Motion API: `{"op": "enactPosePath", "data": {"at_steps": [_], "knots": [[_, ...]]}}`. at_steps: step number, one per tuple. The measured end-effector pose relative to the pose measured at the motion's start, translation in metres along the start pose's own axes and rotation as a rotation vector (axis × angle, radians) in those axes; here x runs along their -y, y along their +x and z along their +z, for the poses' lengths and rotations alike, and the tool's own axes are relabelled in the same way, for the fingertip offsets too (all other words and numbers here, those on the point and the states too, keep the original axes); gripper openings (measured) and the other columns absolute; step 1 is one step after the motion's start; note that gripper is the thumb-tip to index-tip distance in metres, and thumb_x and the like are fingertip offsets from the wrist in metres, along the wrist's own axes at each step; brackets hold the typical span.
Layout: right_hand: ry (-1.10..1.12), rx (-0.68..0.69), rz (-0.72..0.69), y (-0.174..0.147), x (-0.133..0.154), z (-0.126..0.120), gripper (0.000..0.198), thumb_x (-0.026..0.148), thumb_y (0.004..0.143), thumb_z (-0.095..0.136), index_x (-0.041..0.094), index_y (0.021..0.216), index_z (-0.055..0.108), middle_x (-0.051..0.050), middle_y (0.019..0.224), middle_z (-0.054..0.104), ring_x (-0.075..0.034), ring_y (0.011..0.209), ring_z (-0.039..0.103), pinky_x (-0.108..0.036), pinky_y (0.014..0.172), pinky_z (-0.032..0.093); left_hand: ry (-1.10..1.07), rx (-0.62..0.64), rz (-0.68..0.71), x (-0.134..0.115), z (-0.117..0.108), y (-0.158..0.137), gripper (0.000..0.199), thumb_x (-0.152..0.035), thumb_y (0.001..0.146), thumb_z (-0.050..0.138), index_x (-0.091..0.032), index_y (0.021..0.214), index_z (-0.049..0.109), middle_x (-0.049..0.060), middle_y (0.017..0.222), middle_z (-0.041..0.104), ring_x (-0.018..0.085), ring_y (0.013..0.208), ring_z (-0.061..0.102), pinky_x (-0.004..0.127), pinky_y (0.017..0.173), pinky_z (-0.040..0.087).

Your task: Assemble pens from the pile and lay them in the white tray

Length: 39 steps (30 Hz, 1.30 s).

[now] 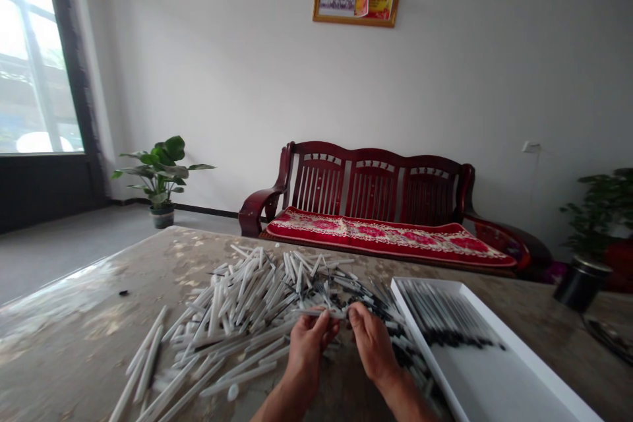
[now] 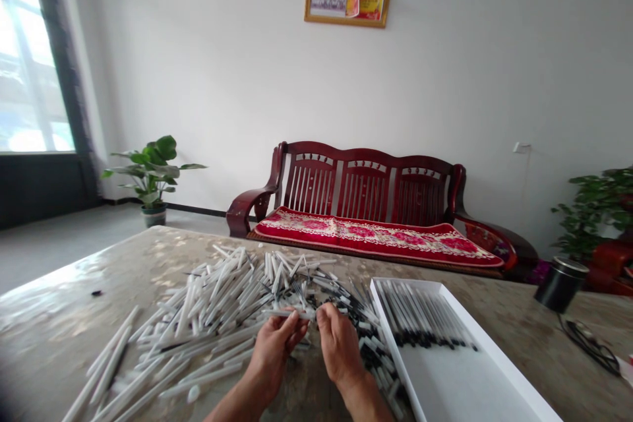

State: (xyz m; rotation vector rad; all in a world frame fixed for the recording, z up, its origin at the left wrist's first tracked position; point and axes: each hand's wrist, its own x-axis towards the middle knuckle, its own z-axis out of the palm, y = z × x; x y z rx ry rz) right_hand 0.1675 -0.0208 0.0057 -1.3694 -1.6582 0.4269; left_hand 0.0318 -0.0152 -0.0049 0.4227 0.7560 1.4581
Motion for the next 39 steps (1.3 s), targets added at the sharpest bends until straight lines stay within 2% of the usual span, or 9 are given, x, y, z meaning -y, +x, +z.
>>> {"op": "enactPosePath", "data": {"at_steps": [3, 7, 13, 17, 22, 27, 32, 36, 39], "knots": [[-0.023, -0.012, -0.040, 0.000, 0.000, 0.001, 0.037, 0.053, 0.093, 0.044, 0.024, 0.079, 0.061, -0.001, 0.069, 0.066, -0.018, 0.064, 0.060, -0.025, 0.059, 0.038, 0.003, 0.001, -0.007, 0.000, 0.000, -0.001, 0.033, -0.023, 0.055, 0.090, -0.014, 0.075, 0.066, 0.002, 0.069, 0.070, 0.015, 0.064, 0.069, 0.025, 0.064, 0.058], [-0.053, -0.009, 0.026, 0.001, -0.002, 0.003, 0.049, 0.056, 0.096, 0.033, 0.024, 0.067, 0.057, -0.001, 0.055, 0.059, -0.018, 0.054, 0.055, -0.027, 0.055, 0.034, 0.009, 0.000, -0.017, 0.001, 0.001, -0.001, 0.036, -0.024, 0.052, 0.091, -0.014, 0.075, 0.066, 0.002, 0.067, 0.070, 0.015, 0.062, 0.068, 0.025, 0.062, 0.058], [-0.024, 0.013, -0.010, 0.001, 0.000, 0.002, 0.039, 0.054, 0.093, 0.041, 0.024, 0.076, 0.058, 0.000, 0.063, 0.062, -0.017, 0.058, 0.056, -0.025, 0.055, 0.033, -0.004, -0.005, -0.007, 0.000, -0.001, 0.002, 0.039, -0.027, 0.050, 0.093, -0.014, 0.075, 0.066, 0.002, 0.068, 0.070, 0.014, 0.064, 0.068, 0.025, 0.064, 0.058], [-0.037, -0.005, 0.056, 0.001, -0.001, 0.003, 0.050, 0.059, 0.095, 0.032, 0.024, 0.064, 0.052, 0.000, 0.054, 0.056, -0.017, 0.052, 0.053, -0.026, 0.054, 0.033, 0.015, 0.009, -0.011, 0.000, 0.001, 0.000, 0.043, -0.031, 0.046, 0.094, -0.014, 0.075, 0.066, 0.001, 0.067, 0.070, 0.014, 0.063, 0.068, 0.025, 0.062, 0.057], [-0.055, 0.010, -0.026, 0.000, -0.002, 0.003, 0.044, 0.058, 0.094, 0.036, 0.023, 0.078, 0.058, -0.002, 0.068, 0.065, -0.018, 0.065, 0.060, -0.024, 0.060, 0.038, 0.014, 0.011, -0.010, -0.001, 0.003, -0.002, 0.047, -0.035, 0.043, 0.094, -0.014, 0.074, 0.065, 0.001, 0.067, 0.070, 0.014, 0.062, 0.067, 0.024, 0.062, 0.057], [-0.107, -0.003, 0.004, 0.001, -0.003, 0.004, 0.053, 0.058, 0.096, 0.028, 0.023, 0.068, 0.055, -0.002, 0.057, 0.061, -0.018, 0.056, 0.057, -0.025, 0.056, 0.036, 0.029, 0.022, -0.011, 0.000, 0.002, -0.001, 0.049, -0.036, 0.041, 0.094, -0.014, 0.074, 0.064, 0.000, 0.065, 0.070, 0.014, 0.061, 0.067, 0.024, 0.061, 0.057], [-0.086, 0.030, -0.018, 0.000, -0.001, 0.004, 0.046, 0.056, 0.096, 0.032, 0.023, 0.079, 0.058, -0.002, 0.064, 0.063, -0.017, 0.061, 0.059, -0.025, 0.056, 0.034, 0.032, 0.010, -0.004, 0.001, 0.001, 0.001, 0.048, -0.037, 0.044, 0.093, -0.015, 0.076, 0.064, 0.001, 0.066, 0.071, 0.014, 0.062, 0.068, 0.024, 0.063, 0.057], [-0.066, 0.008, 0.023, 0.002, -0.006, 0.008, 0.050, 0.060, 0.094, 0.031, 0.023, 0.065, 0.051, 0.000, 0.056, 0.056, -0.016, 0.054, 0.052, -0.026, 0.054, 0.033, 0.080, 0.049, 0.007, 0.003, 0.000, 0.002, 0.048, -0.038, 0.044, 0.093, -0.014, 0.074, 0.064, 0.002, 0.065, 0.071, 0.014, 0.058, 0.067, 0.026, 0.060, 0.056], [0.022, 0.012, 0.061, 0.003, -0.012, 0.011, 0.053, 0.063, 0.093, 0.031, 0.023, 0.065, 0.051, -0.001, 0.057, 0.056, -0.017, 0.056, 0.052, -0.026, 0.056, 0.036, 0.095, 0.040, 0.000, 0.005, 0.000, 0.002, 0.051, -0.039, 0.040, 0.093, -0.015, 0.073, 0.063, 0.001, 0.061, 0.070, 0.013, 0.054, 0.065, 0.025, 0.056, 0.055]]}}
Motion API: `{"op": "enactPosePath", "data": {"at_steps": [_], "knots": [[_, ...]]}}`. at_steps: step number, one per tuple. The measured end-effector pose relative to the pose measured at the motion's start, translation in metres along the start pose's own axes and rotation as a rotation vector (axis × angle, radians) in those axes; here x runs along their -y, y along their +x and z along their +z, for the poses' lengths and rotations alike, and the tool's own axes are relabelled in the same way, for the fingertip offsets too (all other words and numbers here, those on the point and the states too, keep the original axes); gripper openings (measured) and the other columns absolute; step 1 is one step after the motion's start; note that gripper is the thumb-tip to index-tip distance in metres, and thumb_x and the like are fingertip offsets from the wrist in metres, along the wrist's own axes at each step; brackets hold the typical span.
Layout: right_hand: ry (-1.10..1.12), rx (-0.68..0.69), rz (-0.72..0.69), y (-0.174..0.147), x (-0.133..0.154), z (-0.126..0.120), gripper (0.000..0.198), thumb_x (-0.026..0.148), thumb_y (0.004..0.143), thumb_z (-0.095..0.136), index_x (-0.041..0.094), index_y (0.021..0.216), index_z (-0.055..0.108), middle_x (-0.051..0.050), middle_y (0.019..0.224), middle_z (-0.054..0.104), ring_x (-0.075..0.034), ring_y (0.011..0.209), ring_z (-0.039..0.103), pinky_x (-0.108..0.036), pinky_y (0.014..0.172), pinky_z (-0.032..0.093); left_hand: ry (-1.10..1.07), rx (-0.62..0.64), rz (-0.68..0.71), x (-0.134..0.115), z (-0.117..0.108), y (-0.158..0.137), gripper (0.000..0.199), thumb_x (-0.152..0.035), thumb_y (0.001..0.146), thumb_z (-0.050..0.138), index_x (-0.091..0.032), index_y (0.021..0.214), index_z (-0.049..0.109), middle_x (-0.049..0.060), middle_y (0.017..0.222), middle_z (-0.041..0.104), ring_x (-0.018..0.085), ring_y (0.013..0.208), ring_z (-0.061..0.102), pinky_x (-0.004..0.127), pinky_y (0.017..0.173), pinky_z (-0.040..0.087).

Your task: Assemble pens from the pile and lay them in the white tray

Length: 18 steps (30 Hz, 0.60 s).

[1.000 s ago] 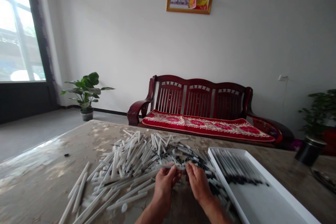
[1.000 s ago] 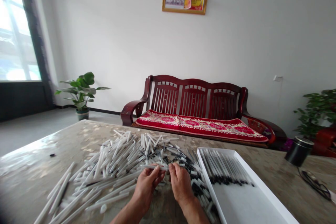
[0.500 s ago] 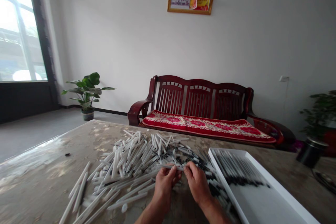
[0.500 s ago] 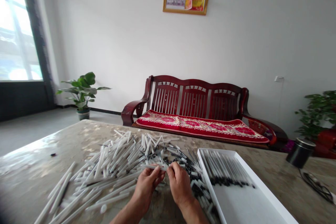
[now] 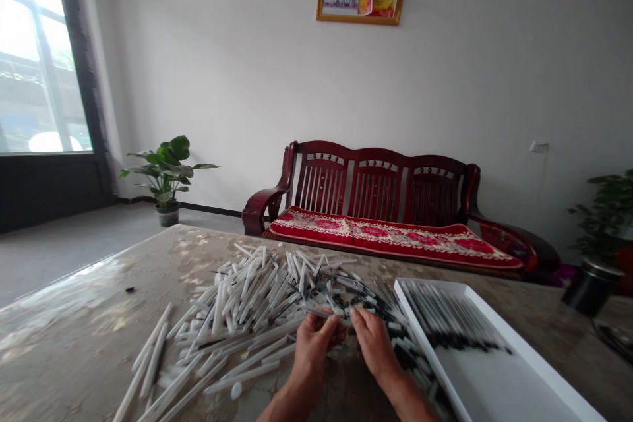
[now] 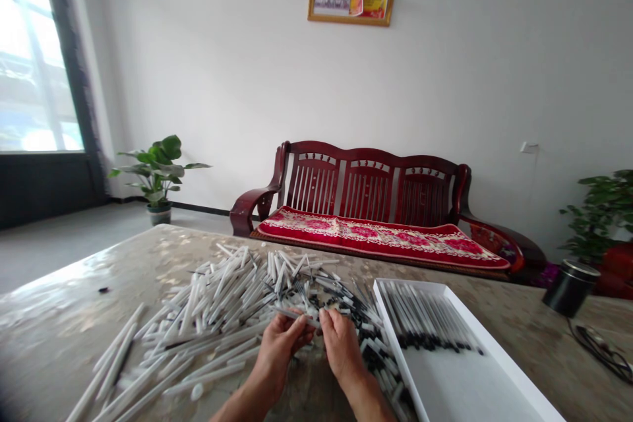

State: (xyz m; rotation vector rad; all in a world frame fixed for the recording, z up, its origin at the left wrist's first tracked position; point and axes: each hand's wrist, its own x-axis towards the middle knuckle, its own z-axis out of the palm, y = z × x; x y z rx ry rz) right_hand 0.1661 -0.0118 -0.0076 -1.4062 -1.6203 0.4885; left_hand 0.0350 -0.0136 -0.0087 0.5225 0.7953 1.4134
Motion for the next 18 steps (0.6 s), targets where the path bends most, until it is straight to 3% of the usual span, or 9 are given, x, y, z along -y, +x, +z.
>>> {"op": "enactPosePath", "data": {"at_steps": [4, 9, 15, 18], "knots": [[0.049, 0.048, -0.003, -0.001, 0.001, 0.000, 0.051, 0.062, 0.093, 0.034, 0.022, 0.073, 0.057, -0.001, 0.061, 0.060, -0.017, 0.058, 0.054, -0.025, 0.055, 0.035, -0.041, -0.021, -0.010, -0.001, 0.000, 0.000, 0.052, -0.040, 0.040, 0.093, -0.014, 0.074, 0.063, 0.001, 0.065, 0.070, 0.013, 0.059, 0.067, 0.024, 0.060, 0.056], [0.076, 0.002, 0.018, -0.001, 0.009, 0.000, 0.055, 0.069, 0.088, 0.037, 0.022, 0.067, 0.056, -0.003, 0.060, 0.059, -0.017, 0.058, 0.054, -0.027, 0.057, 0.037, 0.002, 0.038, 0.034, -0.006, 0.000, 0.002, 0.052, -0.041, 0.042, 0.092, -0.015, 0.075, 0.060, 0.001, 0.062, 0.071, 0.014, 0.055, 0.066, 0.025, 0.058, 0.055], [0.432, 0.146, 0.334, -0.002, 0.017, 0.003, 0.061, 0.082, 0.078, 0.038, 0.024, 0.064, 0.049, 0.005, 0.045, 0.042, -0.012, 0.035, 0.036, -0.025, 0.037, 0.030, 0.048, 0.092, 0.108, -0.009, 0.002, 0.001, 0.047, -0.040, 0.049, 0.090, -0.015, 0.075, 0.060, 0.001, 0.063, 0.070, 0.013, 0.054, 0.065, 0.025, 0.056, 0.054], [0.420, 0.079, 0.324, 0.004, 0.012, -0.004, 0.060, 0.077, 0.082, 0.036, 0.022, 0.071, 0.056, 0.001, 0.052, 0.052, -0.014, 0.038, 0.045, -0.026, 0.038, 0.034, -0.010, 0.002, 0.113, -0.011, -0.001, 0.005, 0.043, -0.037, 0.051, 0.089, -0.016, 0.077, 0.061, 0.001, 0.067, 0.071, 0.015, 0.061, 0.069, 0.026, 0.059, 0.056]]}}
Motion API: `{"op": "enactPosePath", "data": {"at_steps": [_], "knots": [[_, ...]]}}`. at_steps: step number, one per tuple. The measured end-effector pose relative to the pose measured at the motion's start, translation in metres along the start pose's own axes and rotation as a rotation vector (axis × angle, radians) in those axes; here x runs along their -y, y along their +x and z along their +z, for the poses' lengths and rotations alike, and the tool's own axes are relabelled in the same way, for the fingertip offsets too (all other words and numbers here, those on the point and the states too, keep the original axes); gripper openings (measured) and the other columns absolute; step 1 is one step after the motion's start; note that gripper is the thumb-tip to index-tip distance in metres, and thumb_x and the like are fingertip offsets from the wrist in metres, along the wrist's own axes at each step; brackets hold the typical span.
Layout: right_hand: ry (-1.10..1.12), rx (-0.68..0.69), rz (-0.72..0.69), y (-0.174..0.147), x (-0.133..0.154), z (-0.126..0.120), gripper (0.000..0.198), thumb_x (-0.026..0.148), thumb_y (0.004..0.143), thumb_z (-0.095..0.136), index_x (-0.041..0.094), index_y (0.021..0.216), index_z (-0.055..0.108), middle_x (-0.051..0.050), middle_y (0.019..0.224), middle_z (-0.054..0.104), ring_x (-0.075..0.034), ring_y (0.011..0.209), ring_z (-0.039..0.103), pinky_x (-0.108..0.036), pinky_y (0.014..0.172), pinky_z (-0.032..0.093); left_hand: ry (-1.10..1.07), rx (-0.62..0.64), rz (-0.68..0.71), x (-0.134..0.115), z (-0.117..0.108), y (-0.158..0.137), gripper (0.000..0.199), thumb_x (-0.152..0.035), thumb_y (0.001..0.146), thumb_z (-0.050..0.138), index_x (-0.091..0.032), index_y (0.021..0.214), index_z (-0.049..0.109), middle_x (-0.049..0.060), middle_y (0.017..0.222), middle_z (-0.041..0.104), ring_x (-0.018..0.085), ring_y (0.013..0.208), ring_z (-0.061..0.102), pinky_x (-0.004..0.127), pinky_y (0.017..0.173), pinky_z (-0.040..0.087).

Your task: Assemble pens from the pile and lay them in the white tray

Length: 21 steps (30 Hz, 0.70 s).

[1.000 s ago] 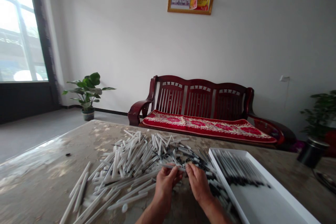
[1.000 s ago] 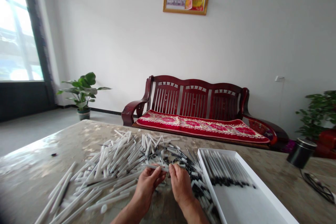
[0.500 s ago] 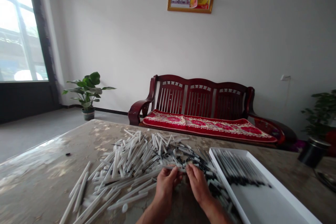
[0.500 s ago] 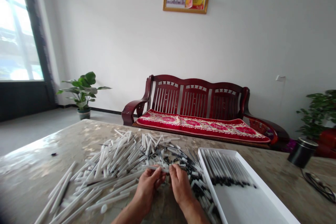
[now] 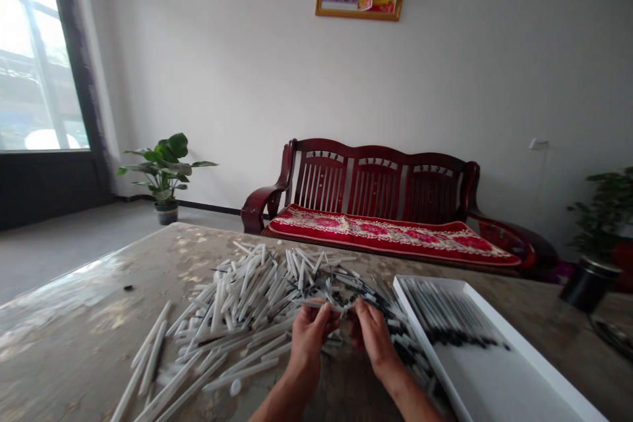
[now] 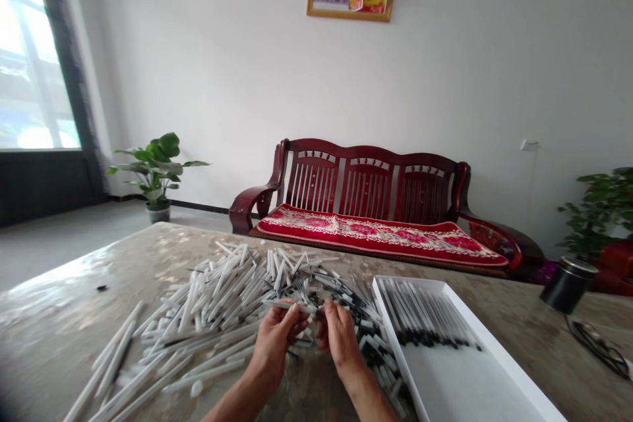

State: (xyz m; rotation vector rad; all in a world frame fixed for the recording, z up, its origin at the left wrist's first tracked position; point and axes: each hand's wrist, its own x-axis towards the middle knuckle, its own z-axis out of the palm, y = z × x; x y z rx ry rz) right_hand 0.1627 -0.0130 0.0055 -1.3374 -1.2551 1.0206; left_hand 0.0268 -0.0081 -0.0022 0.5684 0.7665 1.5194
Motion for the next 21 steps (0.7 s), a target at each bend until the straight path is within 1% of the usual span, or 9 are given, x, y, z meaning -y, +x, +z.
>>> {"op": "enactPosePath", "data": {"at_steps": [2, 4, 6, 7, 10, 13, 15, 18, 21], "knots": [[-0.163, -0.090, -0.126, 0.005, -0.001, -0.009, 0.052, 0.067, 0.087, 0.038, 0.021, 0.077, 0.061, -0.002, 0.059, 0.060, -0.017, 0.046, 0.054, -0.027, 0.045, 0.040, -0.033, -0.090, 0.012, -0.003, -0.004, 0.005, 0.039, -0.032, 0.054, 0.088, -0.016, 0.076, 0.061, 0.000, 0.066, 0.070, 0.016, 0.062, 0.070, 0.025, 0.059, 0.057], [-0.385, -0.131, -0.273, 0.007, -0.002, -0.015, 0.035, 0.049, 0.089, 0.044, 0.021, 0.083, 0.065, -0.005, 0.072, 0.068, -0.020, 0.063, 0.064, -0.028, 0.059, 0.047, -0.056, -0.149, 0.039, -0.007, -0.008, 0.010, 0.033, -0.028, 0.059, 0.086, -0.017, 0.078, 0.061, 0.001, 0.067, 0.070, 0.016, 0.063, 0.070, 0.026, 0.061, 0.057], [-0.583, -0.087, -0.381, 0.004, -0.003, -0.015, 0.021, 0.031, 0.087, 0.049, 0.023, 0.086, 0.068, -0.005, 0.085, 0.072, -0.021, 0.082, 0.068, -0.027, 0.073, 0.048, -0.073, -0.178, 0.056, -0.010, -0.010, 0.013, 0.028, -0.026, 0.064, 0.083, -0.017, 0.080, 0.061, 0.002, 0.069, 0.071, 0.016, 0.065, 0.071, 0.027, 0.064, 0.058], [-0.663, -0.048, -0.415, 0.001, -0.002, -0.012, 0.019, 0.025, 0.086, 0.050, 0.025, 0.087, 0.069, -0.004, 0.090, 0.073, -0.020, 0.087, 0.068, -0.026, 0.077, 0.047, -0.079, -0.184, 0.058, -0.011, -0.011, 0.014, 0.027, -0.025, 0.065, 0.083, -0.017, 0.080, 0.061, 0.002, 0.069, 0.071, 0.016, 0.065, 0.071, 0.027, 0.064, 0.058], [-0.861, 0.039, -0.464, -0.009, 0.002, 0.002, 0.023, 0.016, 0.084, 0.053, 0.028, 0.091, 0.071, -0.002, 0.093, 0.073, -0.018, 0.091, 0.067, -0.023, 0.078, 0.045, -0.079, -0.179, 0.045, -0.011, -0.011, 0.013, 0.031, -0.027, 0.064, 0.083, -0.017, 0.081, 0.060, 0.002, 0.068, 0.071, 0.016, 0.065, 0.071, 0.026, 0.063, 0.058], [-1.005, 0.069, -0.501, -0.012, 0.005, 0.013, 0.029, 0.009, 0.081, 0.053, 0.027, 0.096, 0.071, -0.002, 0.096, 0.072, -0.020, 0.096, 0.066, -0.025, 0.080, 0.045, -0.077, -0.163, 0.030, -0.011, -0.010, 0.011, 0.033, -0.029, 0.063, 0.084, -0.017, 0.082, 0.059, 0.002, 0.069, 0.071, 0.016, 0.066, 0.070, 0.026, 0.063, 0.057], [-1.060, 0.077, -0.518, -0.011, 0.003, 0.016, 0.033, 0.005, 0.080, 0.051, 0.026, 0.097, 0.070, -0.003, 0.097, 0.072, -0.021, 0.097, 0.065, -0.027, 0.081, 0.045, -0.072, -0.167, 0.014, -0.012, -0.010, 0.010, 0.033, -0.029, 0.064, 0.083, -0.017, 0.084, 0.059, 0.001, 0.070, 0.070, 0.016, 0.067, 0.070, 0.025, 0.063, 0.057], [-1.092, 0.041, -0.525, -0.008, -0.005, 0.017, 0.040, 0.001, 0.079, 0.047, 0.024, 0.102, 0.069, -0.005, 0.098, 0.071, -0.021, 0.096, 0.065, -0.027, 0.081, 0.045, -0.053, -0.169, -0.002, -0.013, -0.010, 0.009, 0.034, -0.032, 0.065, 0.083, -0.017, 0.085, 0.059, 0.001, 0.072, 0.069, 0.015, 0.069, 0.070, 0.025, 0.065, 0.057], [-1.102, -0.027, -0.502, -0.006, -0.013, 0.013, 0.044, -0.001, 0.080, 0.041, 0.023, 0.106, 0.068, -0.008, 0.099, 0.069, -0.021, 0.094, 0.065, -0.027, 0.079, 0.046, -0.029, -0.124, 0.007, -0.013, -0.008, 0.007, 0.037, -0.041, 0.065, 0.081, -0.018, 0.082, 0.057, 0.000, 0.071, 0.068, 0.014, 0.067, 0.068, 0.026, 0.068, 0.056]]}}
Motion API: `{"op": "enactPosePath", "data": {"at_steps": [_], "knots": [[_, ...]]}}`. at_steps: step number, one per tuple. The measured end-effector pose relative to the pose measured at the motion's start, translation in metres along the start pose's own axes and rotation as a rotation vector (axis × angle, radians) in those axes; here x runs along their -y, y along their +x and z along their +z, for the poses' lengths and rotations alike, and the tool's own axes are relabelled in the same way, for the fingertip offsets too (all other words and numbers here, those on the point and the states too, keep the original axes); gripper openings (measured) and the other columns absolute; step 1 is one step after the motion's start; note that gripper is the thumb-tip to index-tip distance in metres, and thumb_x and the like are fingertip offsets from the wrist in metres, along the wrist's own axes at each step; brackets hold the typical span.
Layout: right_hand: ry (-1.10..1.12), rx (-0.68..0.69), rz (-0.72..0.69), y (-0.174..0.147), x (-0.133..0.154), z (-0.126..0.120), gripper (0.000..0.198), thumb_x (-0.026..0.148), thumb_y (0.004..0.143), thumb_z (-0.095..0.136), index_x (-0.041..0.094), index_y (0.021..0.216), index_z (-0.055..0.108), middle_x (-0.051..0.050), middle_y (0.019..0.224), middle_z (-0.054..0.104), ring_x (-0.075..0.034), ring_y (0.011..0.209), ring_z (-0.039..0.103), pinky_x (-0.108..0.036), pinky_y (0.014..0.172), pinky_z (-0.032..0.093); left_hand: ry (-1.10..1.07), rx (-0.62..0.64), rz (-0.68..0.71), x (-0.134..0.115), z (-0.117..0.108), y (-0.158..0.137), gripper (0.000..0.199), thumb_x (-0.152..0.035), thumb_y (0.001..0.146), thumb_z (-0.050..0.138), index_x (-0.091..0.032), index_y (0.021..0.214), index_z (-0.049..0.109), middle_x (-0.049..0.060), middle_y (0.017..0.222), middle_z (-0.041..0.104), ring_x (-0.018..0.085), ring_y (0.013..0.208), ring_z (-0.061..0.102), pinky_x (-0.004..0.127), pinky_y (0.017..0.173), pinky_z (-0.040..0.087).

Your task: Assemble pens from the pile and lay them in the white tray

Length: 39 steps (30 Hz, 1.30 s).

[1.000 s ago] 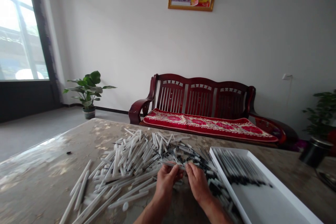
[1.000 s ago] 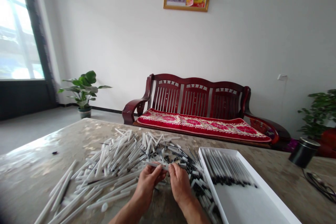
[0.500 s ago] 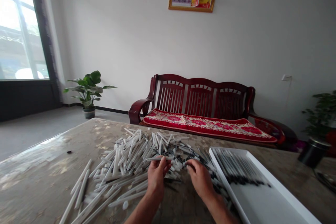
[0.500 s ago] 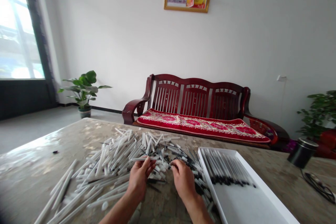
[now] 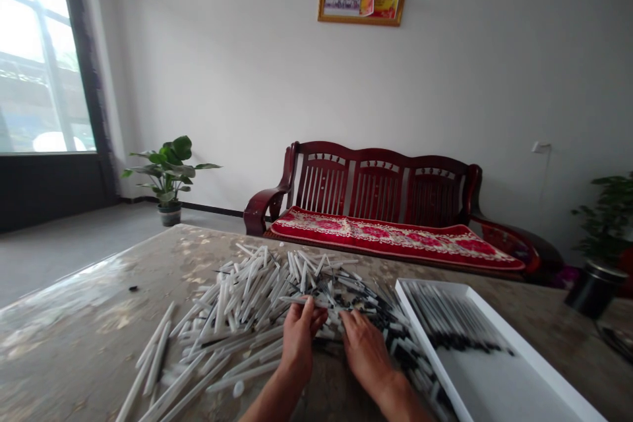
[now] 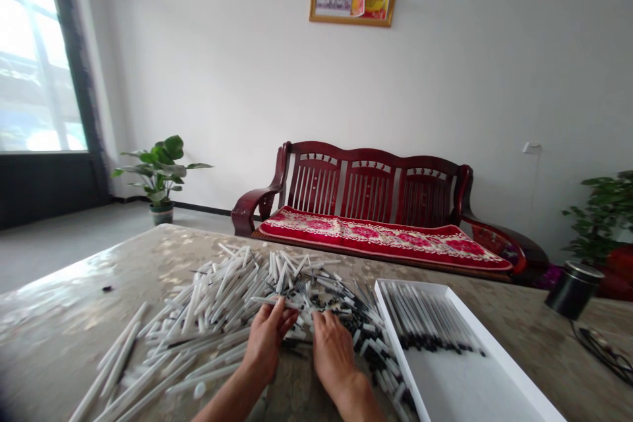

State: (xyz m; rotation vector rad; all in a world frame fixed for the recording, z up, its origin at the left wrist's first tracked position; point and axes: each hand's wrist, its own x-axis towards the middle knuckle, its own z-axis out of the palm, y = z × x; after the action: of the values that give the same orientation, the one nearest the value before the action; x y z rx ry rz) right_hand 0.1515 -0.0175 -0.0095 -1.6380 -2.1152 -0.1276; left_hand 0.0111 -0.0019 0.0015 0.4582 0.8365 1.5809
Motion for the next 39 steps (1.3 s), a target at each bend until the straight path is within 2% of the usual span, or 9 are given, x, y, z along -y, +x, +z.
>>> {"op": "enactPosePath", "data": {"at_steps": [3, 7, 8, 10, 12, 14, 20, 30, 39], "knots": [[0.100, -0.041, 0.037, 0.000, -0.010, 0.002, 0.039, 0.001, 0.081, 0.040, 0.023, 0.097, 0.068, -0.008, 0.098, 0.066, -0.020, 0.092, 0.066, -0.026, 0.079, 0.047, 0.068, 0.060, 0.044, 0.001, 0.001, -0.001, 0.039, -0.050, 0.067, 0.076, -0.019, 0.079, 0.056, -0.002, 0.069, 0.065, 0.015, 0.067, 0.068, 0.029, 0.070, 0.056], [0.534, -0.243, 0.199, 0.007, -0.027, 0.002, 0.010, 0.022, 0.081, 0.055, 0.022, 0.086, 0.062, -0.007, 0.090, 0.065, -0.022, 0.085, 0.065, -0.031, 0.076, 0.052, 0.336, 0.129, 0.190, 0.003, -0.001, 0.002, 0.039, -0.056, 0.073, 0.067, -0.020, 0.083, 0.059, -0.004, 0.058, 0.059, 0.016, 0.056, 0.062, 0.027, 0.057, 0.050], [0.688, -0.283, 0.274, 0.010, -0.029, 0.000, 0.010, 0.030, 0.080, 0.059, 0.021, 0.085, 0.061, -0.006, 0.085, 0.065, -0.023, 0.081, 0.065, -0.032, 0.071, 0.053, 0.440, 0.140, 0.239, 0.003, -0.002, 0.003, 0.037, -0.055, 0.076, 0.063, -0.020, 0.086, 0.061, -0.004, 0.056, 0.058, 0.016, 0.053, 0.060, 0.026, 0.054, 0.048], [1.020, -0.326, 0.421, 0.014, -0.031, -0.004, 0.029, 0.045, 0.074, 0.067, 0.021, 0.087, 0.058, -0.003, 0.077, 0.066, -0.022, 0.073, 0.066, -0.032, 0.062, 0.054, 0.667, 0.149, 0.342, 0.002, -0.005, 0.003, 0.032, -0.049, 0.082, 0.057, -0.020, 0.091, 0.066, -0.001, 0.060, 0.062, 0.018, 0.057, 0.060, 0.026, 0.055, 0.046], [1.308, -0.343, 0.514, 0.017, -0.028, -0.011, 0.045, 0.052, 0.068, 0.074, 0.021, 0.096, 0.058, -0.001, 0.077, 0.068, -0.021, 0.072, 0.068, -0.031, 0.061, 0.055, 0.897, 0.157, 0.443, -0.001, -0.008, 0.001, 0.026, -0.038, 0.085, 0.053, -0.022, 0.097, 0.070, 0.004, 0.078, 0.071, 0.020, 0.072, 0.066, 0.028, 0.065, 0.047], [1.470, -0.360, 0.542, 0.018, -0.021, -0.019, 0.053, 0.052, 0.063, 0.080, 0.021, 0.100, 0.059, -0.001, 0.082, 0.071, -0.020, 0.077, 0.069, -0.030, 0.064, 0.056, 1.106, 0.181, 0.522, -0.004, -0.008, -0.004, 0.026, -0.030, 0.087, 0.051, -0.026, 0.103, 0.071, 0.005, 0.097, 0.074, 0.022, 0.088, 0.068, 0.029, 0.076, 0.047], [1.483, -0.439, 0.589, 0.021, -0.009, -0.032, 0.053, 0.057, 0.057, 0.083, 0.020, 0.088, 0.062, -0.004, 0.087, 0.074, -0.020, 0.078, 0.070, -0.027, 0.062, 0.057, 1.435, 0.249, 0.639, -0.008, -0.003, -0.014, 0.030, -0.030, 0.092, 0.048, -0.032, 0.111, 0.071, 0.003, 0.095, 0.073, 0.020, 0.091, 0.067, 0.027, 0.075, 0.046], [1.436, -0.257, 0.532, 0.018, -0.011, -0.023, 0.050, 0.054, 0.062, 0.082, 0.018, 0.089, 0.061, -0.004, 0.084, 0.074, -0.020, 0.073, 0.070, -0.028, 0.062, 0.056, 1.503, 0.274, 0.695, -0.005, -0.005, -0.014, 0.027, -0.029, 0.092, 0.051, -0.032, 0.107, 0.072, 0.002, 0.090, 0.071, 0.019, 0.087, 0.067, 0.026, 0.071, 0.046], [1.431, -0.259, 0.614, 0.019, -0.012, -0.011, 0.044, 0.051, 0.058, 0.083, 0.019, 0.080, 0.062, -0.002, 0.070, 0.072, -0.022, 0.065, 0.069, -0.031, 0.059, 0.055, 1.644, 0.260, 0.908, -0.004, -0.006, -0.016, 0.023, -0.024, 0.091, 0.052, -0.030, 0.100, 0.072, 0.003, 0.086, 0.069, 0.019, 0.083, 0.064, 0.026, 0.068, 0.044]]}}
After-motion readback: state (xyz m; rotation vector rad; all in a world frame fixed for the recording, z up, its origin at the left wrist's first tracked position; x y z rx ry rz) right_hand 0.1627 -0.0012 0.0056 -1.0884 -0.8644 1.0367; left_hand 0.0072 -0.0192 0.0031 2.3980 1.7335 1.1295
